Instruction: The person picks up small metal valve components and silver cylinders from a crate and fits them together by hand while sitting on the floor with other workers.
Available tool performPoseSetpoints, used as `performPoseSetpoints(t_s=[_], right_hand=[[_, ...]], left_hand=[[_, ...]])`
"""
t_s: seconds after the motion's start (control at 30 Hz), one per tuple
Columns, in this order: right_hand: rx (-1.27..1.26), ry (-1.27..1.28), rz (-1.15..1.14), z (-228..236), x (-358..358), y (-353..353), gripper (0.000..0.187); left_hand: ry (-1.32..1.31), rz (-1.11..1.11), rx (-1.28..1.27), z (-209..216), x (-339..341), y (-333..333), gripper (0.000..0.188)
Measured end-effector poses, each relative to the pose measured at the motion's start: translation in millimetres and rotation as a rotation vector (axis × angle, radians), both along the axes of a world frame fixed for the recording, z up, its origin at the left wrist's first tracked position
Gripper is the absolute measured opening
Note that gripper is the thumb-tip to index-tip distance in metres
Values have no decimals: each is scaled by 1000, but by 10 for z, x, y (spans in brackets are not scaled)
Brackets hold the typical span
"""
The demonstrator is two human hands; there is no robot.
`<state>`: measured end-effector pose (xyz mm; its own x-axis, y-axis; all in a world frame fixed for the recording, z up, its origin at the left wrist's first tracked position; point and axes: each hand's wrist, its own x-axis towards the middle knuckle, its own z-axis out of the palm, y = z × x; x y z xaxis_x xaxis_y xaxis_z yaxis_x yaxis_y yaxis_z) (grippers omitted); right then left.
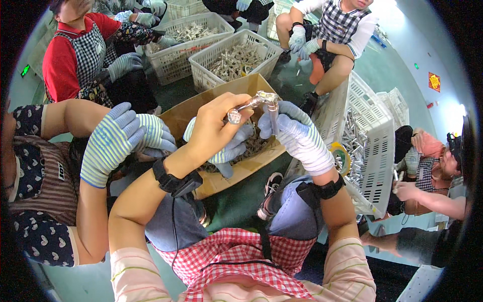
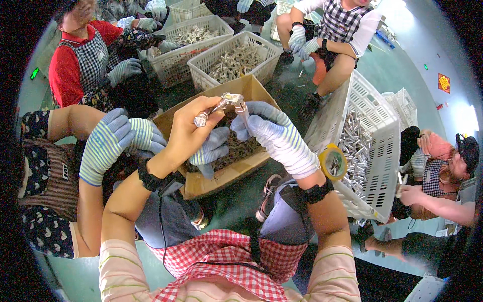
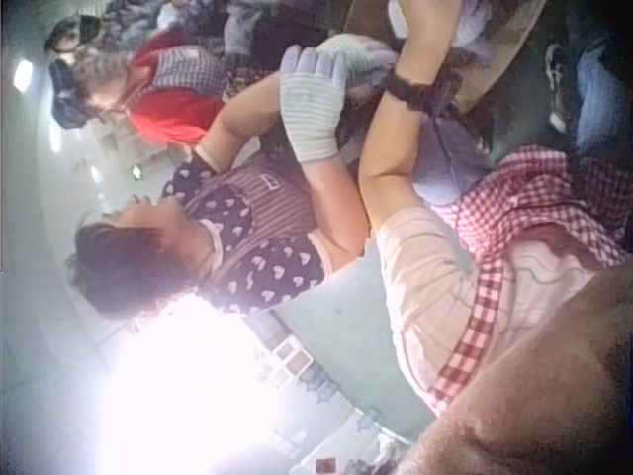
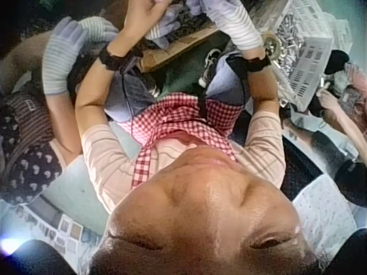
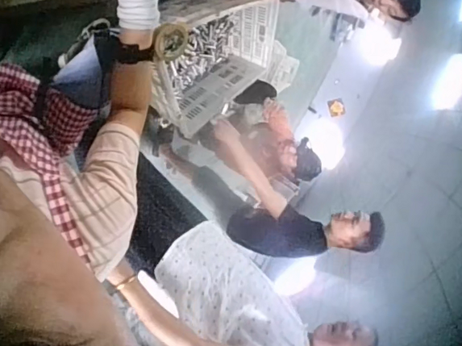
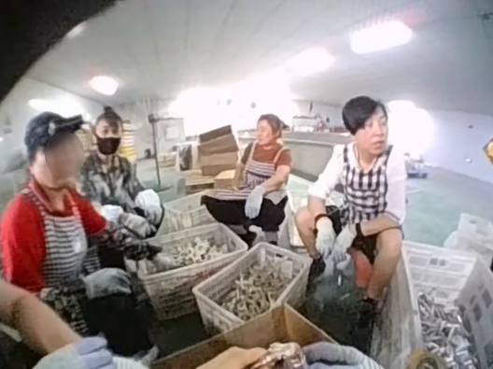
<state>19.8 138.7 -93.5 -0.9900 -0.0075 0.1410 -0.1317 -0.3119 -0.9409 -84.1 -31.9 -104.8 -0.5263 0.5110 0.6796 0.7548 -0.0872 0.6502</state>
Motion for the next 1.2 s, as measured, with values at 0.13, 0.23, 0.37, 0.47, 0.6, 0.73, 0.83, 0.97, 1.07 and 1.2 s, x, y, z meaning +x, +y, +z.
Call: performPoseSetpoints(t_s=[0.13, 0.23, 0.37, 0.47, 0.6, 0.73, 0.83, 0.97, 1.07, 1.2], right_hand=[[33, -27, -105, -25, -31, 5, 27], [132, -36, -189, -114, -65, 25, 24], [146, -60, -163, -185, -53, -16, 20], [16, -94, -133, -170, 2, -53, 20], [-107, -130, -82, -199, 14, -56, 22], [-185, -67, -21, -225, -2, -39, 23], [-140, -76, 3, -202, 3, -13, 23], [-102, -110, 25, -146, 23, -23, 19], [-132, -123, 39, -181, 18, 10, 17], [-106, -81, 39, -175, 17, 16, 15]], left_hand=[[-40, -10, -60, 16, -12, 9, 21], [-102, -36, -129, -34, 10, 31, 20], [-75, -151, -159, -88, 75, 59, 23], [-70, -207, -168, -51, 106, 63, 18], [-86, -238, -177, -68, 113, 43, 20], [-80, -284, -159, -86, 126, 45, 21], [-135, -311, -181, -77, 144, 37, 21], [-138, -335, -178, -93, 146, 25, 23], [-197, -367, -165, -109, 151, 26, 23], [-125, -371, -149, -92, 155, 37, 25]])
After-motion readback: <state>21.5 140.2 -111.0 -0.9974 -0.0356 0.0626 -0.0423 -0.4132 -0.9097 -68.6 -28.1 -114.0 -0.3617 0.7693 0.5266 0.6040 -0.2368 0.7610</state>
